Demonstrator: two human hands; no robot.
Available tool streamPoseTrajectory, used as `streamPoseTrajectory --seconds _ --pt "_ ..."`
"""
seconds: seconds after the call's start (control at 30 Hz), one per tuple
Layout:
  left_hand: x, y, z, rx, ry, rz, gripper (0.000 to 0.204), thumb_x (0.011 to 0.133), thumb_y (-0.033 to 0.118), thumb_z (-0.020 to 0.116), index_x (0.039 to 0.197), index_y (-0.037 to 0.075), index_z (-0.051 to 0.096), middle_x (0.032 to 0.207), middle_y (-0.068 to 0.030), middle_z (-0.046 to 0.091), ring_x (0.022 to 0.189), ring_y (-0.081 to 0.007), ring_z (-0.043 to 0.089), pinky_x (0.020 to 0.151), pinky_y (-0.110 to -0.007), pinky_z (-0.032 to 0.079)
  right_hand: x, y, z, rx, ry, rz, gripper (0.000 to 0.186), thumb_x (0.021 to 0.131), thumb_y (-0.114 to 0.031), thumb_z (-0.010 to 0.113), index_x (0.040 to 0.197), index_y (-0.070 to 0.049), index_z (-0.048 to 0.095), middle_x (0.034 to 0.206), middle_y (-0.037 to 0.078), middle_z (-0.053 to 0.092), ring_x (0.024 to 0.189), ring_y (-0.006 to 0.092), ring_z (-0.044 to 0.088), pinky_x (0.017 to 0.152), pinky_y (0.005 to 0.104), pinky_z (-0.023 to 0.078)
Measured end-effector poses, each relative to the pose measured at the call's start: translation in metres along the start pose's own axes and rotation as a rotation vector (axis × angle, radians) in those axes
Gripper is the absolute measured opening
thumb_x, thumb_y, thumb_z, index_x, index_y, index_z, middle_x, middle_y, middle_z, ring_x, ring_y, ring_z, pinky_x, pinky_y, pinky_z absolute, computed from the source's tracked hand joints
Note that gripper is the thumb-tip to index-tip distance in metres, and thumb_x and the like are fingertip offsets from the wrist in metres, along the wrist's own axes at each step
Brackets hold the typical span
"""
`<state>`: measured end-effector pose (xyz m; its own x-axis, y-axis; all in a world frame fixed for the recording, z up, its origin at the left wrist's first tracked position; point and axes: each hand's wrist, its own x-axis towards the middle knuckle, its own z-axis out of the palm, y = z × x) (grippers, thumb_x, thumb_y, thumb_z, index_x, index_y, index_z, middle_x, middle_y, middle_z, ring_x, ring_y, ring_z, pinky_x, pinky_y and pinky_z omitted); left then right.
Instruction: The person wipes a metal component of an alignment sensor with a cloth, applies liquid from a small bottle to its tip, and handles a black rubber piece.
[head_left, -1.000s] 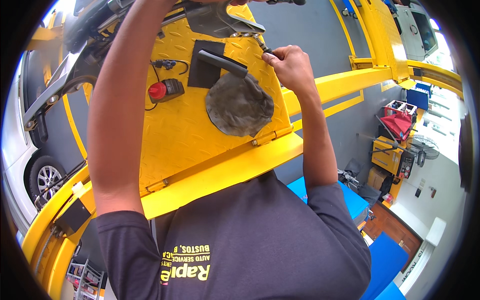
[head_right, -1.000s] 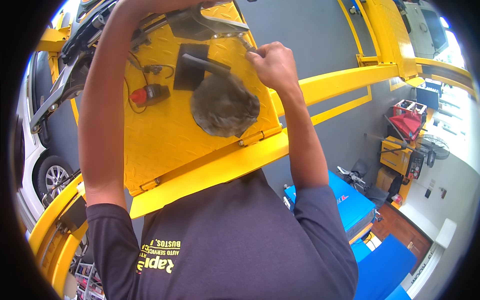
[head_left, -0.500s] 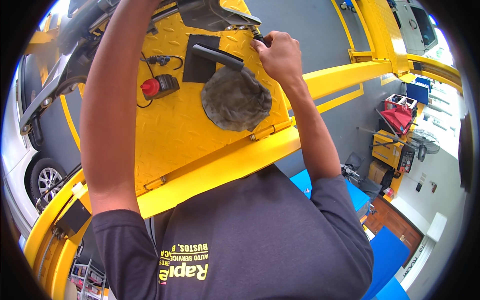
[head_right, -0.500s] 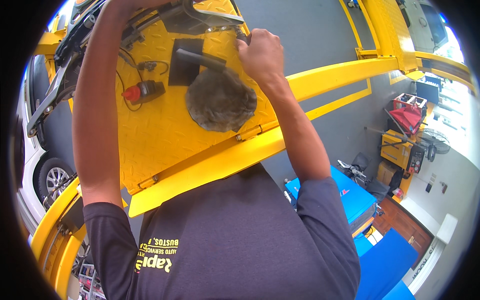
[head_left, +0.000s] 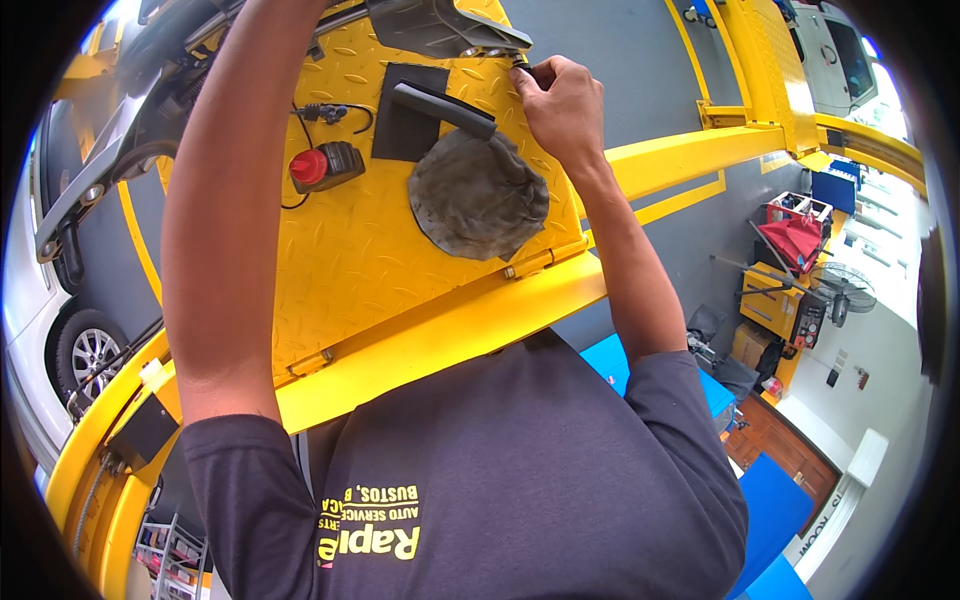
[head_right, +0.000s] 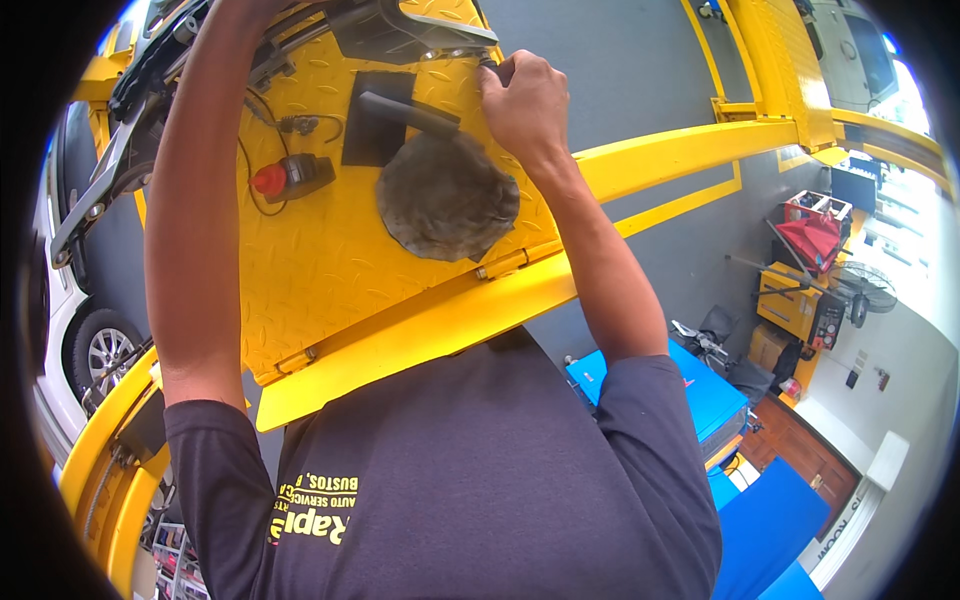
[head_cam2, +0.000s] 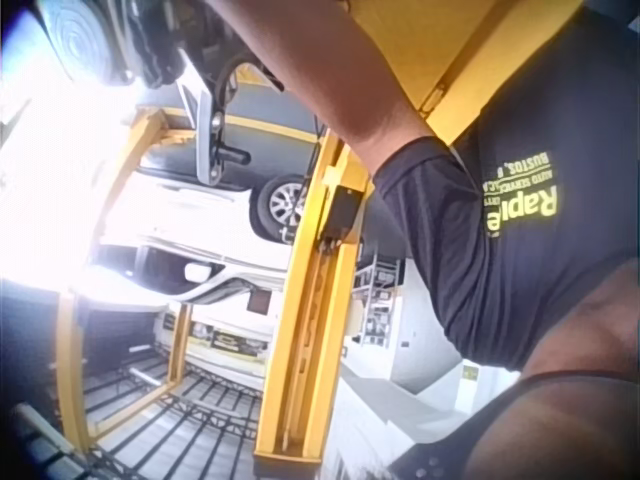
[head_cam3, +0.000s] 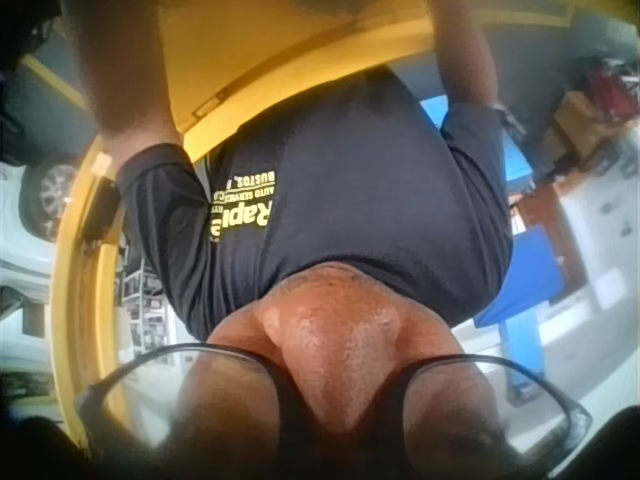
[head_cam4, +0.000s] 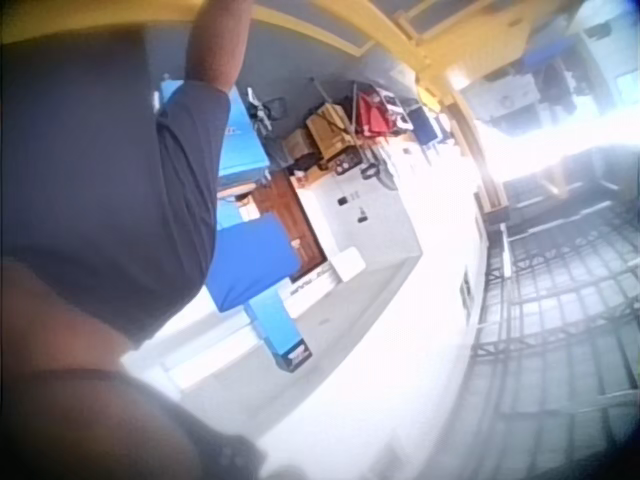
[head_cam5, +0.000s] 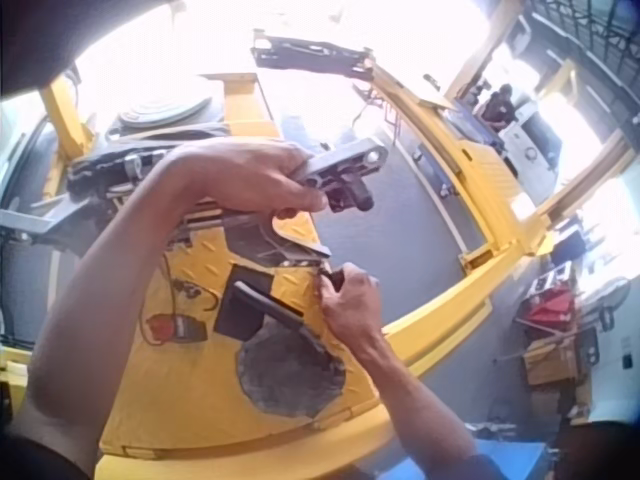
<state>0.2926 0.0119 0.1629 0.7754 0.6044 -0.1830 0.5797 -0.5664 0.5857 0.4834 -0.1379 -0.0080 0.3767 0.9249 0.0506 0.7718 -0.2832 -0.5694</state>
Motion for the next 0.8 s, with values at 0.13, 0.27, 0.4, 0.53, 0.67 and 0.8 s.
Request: streamPoseTrajectory --seconds 0.13,0.27,0.4,0.53,0.67,0.8 --pt "0.022 -0.004 0.015 -0.032 -0.054 0.062 0.051 0.098 0.053 0.068 0.099 0.002 0.072 0.088 -0.0069 0.072 0.081 -0.0178 0.066 0.074 -0.034 0.052 -0.005 0.010 -0.003 0.012 -0.010 0.116 0.035 0.095 -0.030 0.076 0.095 0.005 0.075 0.088 0.021 0.077 0.082 0.0346 0.075 0.079 0.0432 0.058" --pt "0.012 -0.005 0.009 -0.035 -0.011 0.057 0.051 0.098 0.053 0.068 0.097 0.002 0.071 0.087 -0.0065 0.071 0.081 -0.0175 0.066 0.073 -0.034 0.052 0.002 0.006 -0.005 0.138 -0.076 0.154 0.036 0.095 -0.030 0.075 0.094 0.005 0.074 0.089 0.024 0.077 0.086 0.0400 0.075 0.082 0.0459 0.057" --pt "0.013 -0.008 0.007 -0.051 -0.036 0.054 0.051 0.099 0.052 0.068 0.100 0.001 0.071 0.089 -0.0062 0.071 0.081 -0.0171 0.066 0.074 -0.033 0.052 0.006 0.001 -0.001 0.053 -0.028 0.077 0.034 0.094 -0.029 0.076 0.094 0.005 0.072 0.093 0.023 0.075 0.090 0.0406 0.073 0.084 0.0469 0.056" --pt "0.007 -0.003 0.005 -0.088 -0.054 0.098 0.051 0.099 0.052 0.068 0.102 0.001 0.070 0.090 -0.0059 0.072 0.081 -0.0168 0.066 0.075 -0.032 0.052 0.005 0.000 0.006 -0.082 0.071 -0.040 0.033 0.094 -0.028 0.077 0.095 0.004 0.069 0.096 0.023 0.073 0.095 0.0408 0.072 0.085 0.0488 0.055" --pt "0.015 0.002 0.011 -0.041 -0.014 -0.013 0.051 0.099 0.052 0.068 0.103 0.001 0.071 0.091 -0.0070 0.072 0.083 -0.0177 0.066 0.076 -0.033 0.053 0.009 0.000 0.009 -0.104 0.105 -0.081 0.034 0.094 -0.028 0.077 0.095 0.004 0.070 0.095 0.024 0.073 0.094 0.0416 0.073 0.084 0.0487 0.056" --pt "0.010 -0.002 0.007 -0.017 -0.028 0.048 0.056 0.098 0.053 0.067 0.109 -0.001 0.072 0.096 -0.0105 0.074 0.087 -0.0211 0.068 0.079 -0.035 0.053 0.016 0.002 -0.003 0.072 -0.084 0.095 0.035 0.094 -0.029 0.078 0.096 0.005 0.071 0.092 0.023 0.075 0.088 0.0380 0.074 0.081 0.0455 0.057"
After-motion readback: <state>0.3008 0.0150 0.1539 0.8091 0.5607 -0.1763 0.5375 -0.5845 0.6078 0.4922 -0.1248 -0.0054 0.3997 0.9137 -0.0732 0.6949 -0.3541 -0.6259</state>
